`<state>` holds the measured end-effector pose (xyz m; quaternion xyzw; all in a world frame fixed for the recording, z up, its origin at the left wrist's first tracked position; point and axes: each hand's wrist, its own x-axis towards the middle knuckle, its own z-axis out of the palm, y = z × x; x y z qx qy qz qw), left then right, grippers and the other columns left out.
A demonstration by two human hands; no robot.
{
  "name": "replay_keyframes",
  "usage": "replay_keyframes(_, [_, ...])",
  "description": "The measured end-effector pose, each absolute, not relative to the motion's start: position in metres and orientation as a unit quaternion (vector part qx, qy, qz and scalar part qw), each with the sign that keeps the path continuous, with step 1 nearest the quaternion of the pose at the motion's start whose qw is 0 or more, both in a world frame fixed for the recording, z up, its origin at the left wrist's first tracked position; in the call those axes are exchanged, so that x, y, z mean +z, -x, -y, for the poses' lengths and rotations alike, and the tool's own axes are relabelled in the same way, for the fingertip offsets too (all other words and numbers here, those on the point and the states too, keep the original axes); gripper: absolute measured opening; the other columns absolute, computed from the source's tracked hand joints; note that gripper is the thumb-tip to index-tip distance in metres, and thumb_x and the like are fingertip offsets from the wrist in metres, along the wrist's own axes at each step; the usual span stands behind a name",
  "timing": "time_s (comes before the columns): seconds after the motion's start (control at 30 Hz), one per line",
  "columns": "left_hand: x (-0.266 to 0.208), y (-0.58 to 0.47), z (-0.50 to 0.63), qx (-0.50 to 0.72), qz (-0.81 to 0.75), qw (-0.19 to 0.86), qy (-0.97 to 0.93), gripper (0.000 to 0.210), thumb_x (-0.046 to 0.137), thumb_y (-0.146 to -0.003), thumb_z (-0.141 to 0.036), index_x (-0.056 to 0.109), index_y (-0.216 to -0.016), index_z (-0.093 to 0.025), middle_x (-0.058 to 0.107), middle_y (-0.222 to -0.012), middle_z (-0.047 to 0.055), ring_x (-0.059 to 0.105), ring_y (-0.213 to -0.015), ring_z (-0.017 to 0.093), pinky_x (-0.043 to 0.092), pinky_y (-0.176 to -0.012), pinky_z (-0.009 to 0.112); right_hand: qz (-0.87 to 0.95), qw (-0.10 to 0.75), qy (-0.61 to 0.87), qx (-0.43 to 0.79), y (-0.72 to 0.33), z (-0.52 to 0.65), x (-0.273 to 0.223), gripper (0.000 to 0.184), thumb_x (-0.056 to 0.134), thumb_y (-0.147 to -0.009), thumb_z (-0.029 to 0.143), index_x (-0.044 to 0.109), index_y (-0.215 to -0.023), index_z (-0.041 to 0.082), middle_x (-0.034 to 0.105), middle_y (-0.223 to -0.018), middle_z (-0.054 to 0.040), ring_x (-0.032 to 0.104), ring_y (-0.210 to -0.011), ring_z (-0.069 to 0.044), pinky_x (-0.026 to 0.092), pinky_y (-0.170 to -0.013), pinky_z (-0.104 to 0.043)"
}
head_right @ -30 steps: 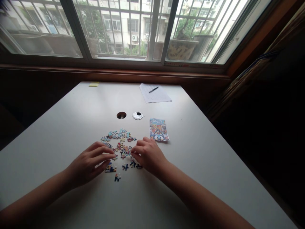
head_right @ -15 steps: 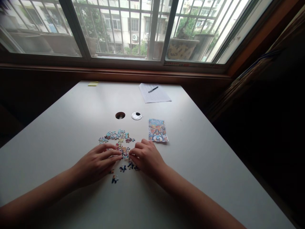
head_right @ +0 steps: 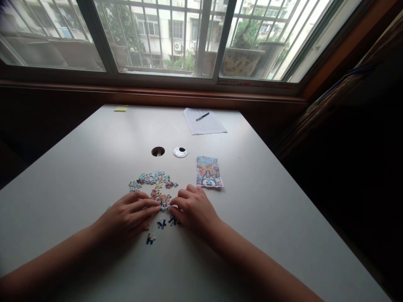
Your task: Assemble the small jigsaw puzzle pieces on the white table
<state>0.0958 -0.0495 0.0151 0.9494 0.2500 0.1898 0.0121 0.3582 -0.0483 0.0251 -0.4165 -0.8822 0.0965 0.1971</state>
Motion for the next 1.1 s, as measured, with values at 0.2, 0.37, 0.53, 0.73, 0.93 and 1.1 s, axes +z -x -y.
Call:
replay_keyframes(0.2, [0.0157, -0.0967, 0.0508, 0.176, -0.253, 0.001, -0.952, 0.041, 0.06, -0.088, -0.02, 0.059, -0.129, -0.017, 0.068, -0.121, 0.006, 0.053, -0.104, 0.024, 0.051, -0.091, 0.041, 0.885, 0.218, 0.402, 0.086, -0.3612, 0.0531, 0.0254, 0.01, 0.066, -0.094, 0.026, 0.072, -0.101, 0.026, 0.069, -0.087, -0.0029, 0.052, -0.085, -0.02, 0.033, -0.08, -0.034])
replay_keyframes(0.37, [0.0128, -0.0984, 0.0514, 0.177, -0.256, -0.02, -0.95, 0.039, 0.058, -0.091, -0.021, 0.059, -0.129, -0.018, 0.067, -0.121, 0.005, 0.053, -0.104, 0.025, 0.051, -0.09, 0.041, 0.903, 0.21, 0.37, 0.054, -0.3609, 0.0564, 0.0217, 0.015, 0.059, -0.098, 0.03, 0.072, -0.106, 0.028, 0.066, -0.084, -0.0025, 0.048, -0.081, -0.019, 0.029, -0.077, -0.035])
replay_keyframes(0.53, [0.0119, -0.0993, 0.0525, 0.174, -0.262, -0.025, -0.949, 0.038, 0.057, -0.092, -0.022, 0.059, -0.129, -0.018, 0.066, -0.122, 0.006, 0.053, -0.104, 0.024, 0.051, -0.091, 0.041, 0.909, 0.2, 0.365, 0.036, -0.3593, 0.0573, 0.0197, 0.018, 0.057, -0.099, 0.032, 0.072, -0.108, 0.027, 0.065, -0.084, -0.0034, 0.046, -0.081, -0.019, 0.028, -0.077, -0.036])
replay_keyframes(0.73, [0.0122, -0.1, 0.0531, 0.178, -0.263, -0.028, -0.948, 0.034, 0.055, -0.094, -0.022, 0.06, -0.127, -0.018, 0.067, -0.12, 0.005, 0.053, -0.103, 0.024, 0.05, -0.09, 0.041, 0.912, 0.186, 0.363, 0.038, -0.3608, 0.0586, 0.0201, 0.018, 0.059, -0.098, 0.032, 0.072, -0.109, 0.028, 0.064, -0.082, -0.003, 0.046, -0.081, -0.019, 0.029, -0.077, -0.036])
replay_keyframes(0.93, [0.0122, -0.1007, 0.0526, 0.18, -0.259, -0.031, -0.948, 0.035, 0.056, -0.094, -0.022, 0.06, -0.128, -0.018, 0.068, -0.12, 0.005, 0.053, -0.102, 0.023, 0.049, -0.09, 0.04, 0.91, 0.227, 0.346, 0.033, -0.364, 0.0559, 0.0198, 0.018, 0.058, -0.097, 0.029, 0.074, -0.102, 0.024, 0.062, -0.078, -0.0034, 0.046, -0.077, -0.018, 0.03, -0.076, -0.036])
replay_keyframes(1.1, [0.0156, -0.1019, 0.0526, 0.186, -0.254, -0.036, -0.948, 0.034, 0.057, -0.093, -0.022, 0.061, -0.127, -0.017, 0.068, -0.117, 0.006, 0.054, -0.1, 0.023, 0.049, -0.088, 0.038, 0.886, 0.269, 0.374, 0.046, -0.3677, 0.055, 0.02, 0.02, 0.057, -0.095, 0.026, 0.075, -0.089, 0.021, 0.058, -0.071, -0.0028, 0.045, -0.074, -0.018, 0.03, -0.075, -0.036])
